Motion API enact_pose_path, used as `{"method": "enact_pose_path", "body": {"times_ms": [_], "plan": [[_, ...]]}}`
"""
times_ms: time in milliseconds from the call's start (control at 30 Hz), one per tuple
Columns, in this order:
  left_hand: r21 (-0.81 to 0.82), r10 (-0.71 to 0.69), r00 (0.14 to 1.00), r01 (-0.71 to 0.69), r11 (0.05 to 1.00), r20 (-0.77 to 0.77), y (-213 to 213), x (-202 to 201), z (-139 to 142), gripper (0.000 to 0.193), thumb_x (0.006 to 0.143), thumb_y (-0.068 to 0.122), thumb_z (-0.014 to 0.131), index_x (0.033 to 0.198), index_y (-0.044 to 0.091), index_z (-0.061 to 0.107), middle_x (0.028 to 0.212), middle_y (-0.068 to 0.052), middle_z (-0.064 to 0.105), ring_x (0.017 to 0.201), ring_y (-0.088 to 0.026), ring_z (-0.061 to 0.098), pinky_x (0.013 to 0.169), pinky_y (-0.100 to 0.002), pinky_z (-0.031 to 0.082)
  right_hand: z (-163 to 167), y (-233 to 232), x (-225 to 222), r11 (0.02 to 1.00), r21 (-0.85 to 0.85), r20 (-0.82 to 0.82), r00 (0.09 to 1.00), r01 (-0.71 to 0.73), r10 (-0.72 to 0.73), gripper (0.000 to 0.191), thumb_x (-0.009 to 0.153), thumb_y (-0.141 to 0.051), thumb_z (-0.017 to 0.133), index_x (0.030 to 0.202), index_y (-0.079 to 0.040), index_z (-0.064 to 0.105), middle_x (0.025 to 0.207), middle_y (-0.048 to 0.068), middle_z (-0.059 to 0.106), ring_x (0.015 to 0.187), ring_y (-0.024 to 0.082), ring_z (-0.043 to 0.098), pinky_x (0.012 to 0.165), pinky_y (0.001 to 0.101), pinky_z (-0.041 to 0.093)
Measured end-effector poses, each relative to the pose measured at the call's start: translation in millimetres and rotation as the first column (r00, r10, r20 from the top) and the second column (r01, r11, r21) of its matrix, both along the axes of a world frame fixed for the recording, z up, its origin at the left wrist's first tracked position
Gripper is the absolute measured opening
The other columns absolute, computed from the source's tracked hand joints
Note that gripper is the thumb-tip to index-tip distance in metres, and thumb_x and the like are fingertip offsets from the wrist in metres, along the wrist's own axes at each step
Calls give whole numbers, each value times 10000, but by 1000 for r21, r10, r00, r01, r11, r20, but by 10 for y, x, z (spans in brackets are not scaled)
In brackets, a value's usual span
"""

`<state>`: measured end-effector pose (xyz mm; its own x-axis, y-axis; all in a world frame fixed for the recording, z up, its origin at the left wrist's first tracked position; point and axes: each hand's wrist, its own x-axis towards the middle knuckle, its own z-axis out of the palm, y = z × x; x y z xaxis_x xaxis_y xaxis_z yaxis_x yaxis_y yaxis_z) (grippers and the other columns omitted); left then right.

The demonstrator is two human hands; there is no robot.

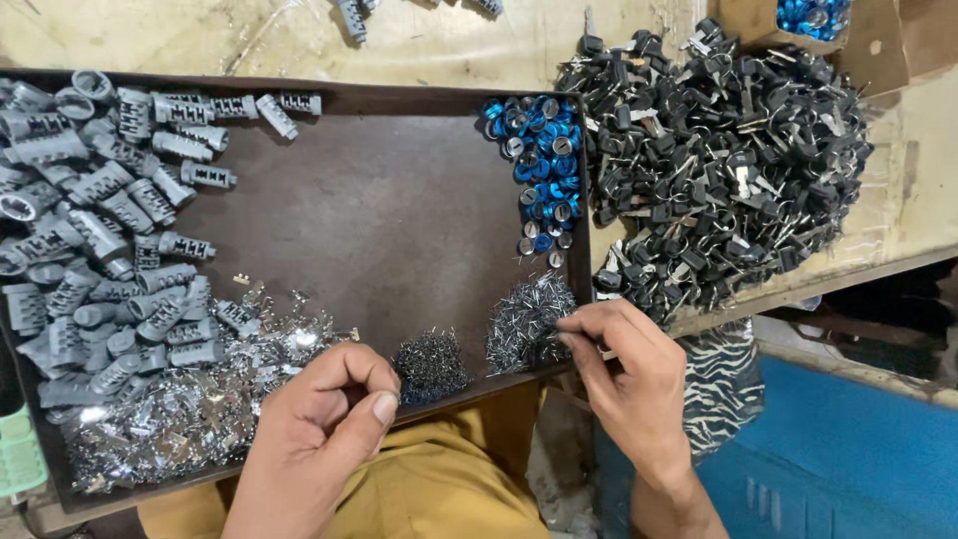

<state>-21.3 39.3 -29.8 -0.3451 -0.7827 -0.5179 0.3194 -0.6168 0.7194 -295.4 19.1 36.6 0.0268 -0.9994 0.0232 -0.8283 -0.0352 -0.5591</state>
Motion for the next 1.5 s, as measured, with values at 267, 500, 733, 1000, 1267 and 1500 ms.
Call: {"method": "enact_pose_path", "body": {"times_ms": [267, 500, 733, 1000, 1267, 1500], "plan": [[-184, -37, 999, 32, 982, -18, 50, -61, 55, 71, 951, 17, 654, 911, 37, 599, 802, 53, 497, 700, -15, 414, 584, -199, 347, -76, 6, 172, 997, -64, 208, 978, 48, -34, 97, 1052, -54, 533, 971, -7, 558, 941, 115, 612, 786, 209, 557, 714, 303, 470], [213, 168, 940, -106, 971, -298, 17, -221, 172, 86, 973, 104, 632, 919, 49, 593, 716, 47, 492, 578, -36, 416, 488, -213, 305, -254, 293, 918, 970, -185, 439, 870, -157, 224, 121, 1012, -67, 631, 1088, -43, 541, 1004, 138, 647, 843, 173, 617, 744, 287, 517], [182, 196, 931, -144, 973, -309, 45, -188, 195, 91, 993, 125, 633, 953, 56, 589, 686, 44, 474, 589, -36, 410, 501, -213, 310, -311, 249, 1038, 969, -225, 398, 898, -103, 188, 156, 974, -52, 667, 1071, -45, 546, 959, 136, 654, 778, 161, 619, 662, 259, 507], [7, 159, 951, -163, 987, -267, 61, -161, 156, 50, 997, 82, 609, 983, 55, 569, 819, 40, 500, 664, -32, 427, 564, -212, 369, -241, 187, 1036, 955, -255, 457, 852, -150, 256, 217, 874, 61, 753, 1030, -12, 622, 939, 130, 684, 777, 174, 659, 674, 262, 529], [59, 92, 953, -78, 995, -289, -14, -130, 158, 85, 989, 112, 615, 941, 57, 572, 761, 46, 482, 633, -42, 440, 546, -221, 362, -339, 221, 938, 991, -129, 591, 799, -45, 114, 223, 792, 85, 803, 948, 3, 668, 938, 122, 716, 845, 201, 698, 758, 286, 566], [182, 227, 915, -173, 968, -335, -23, 44, 161, 73, 975, 88, 629, 937, 57, 575, 711, 27, 492, 621, -64, 448, 548, -223, 341, -126, -463, 865, 983, -125, 370, 913, -137, 174, 185, 839, 30, 787, 960, -15, 655, 1013, 116, 695, 899, 195, 678, 787, 289, 543]]}}
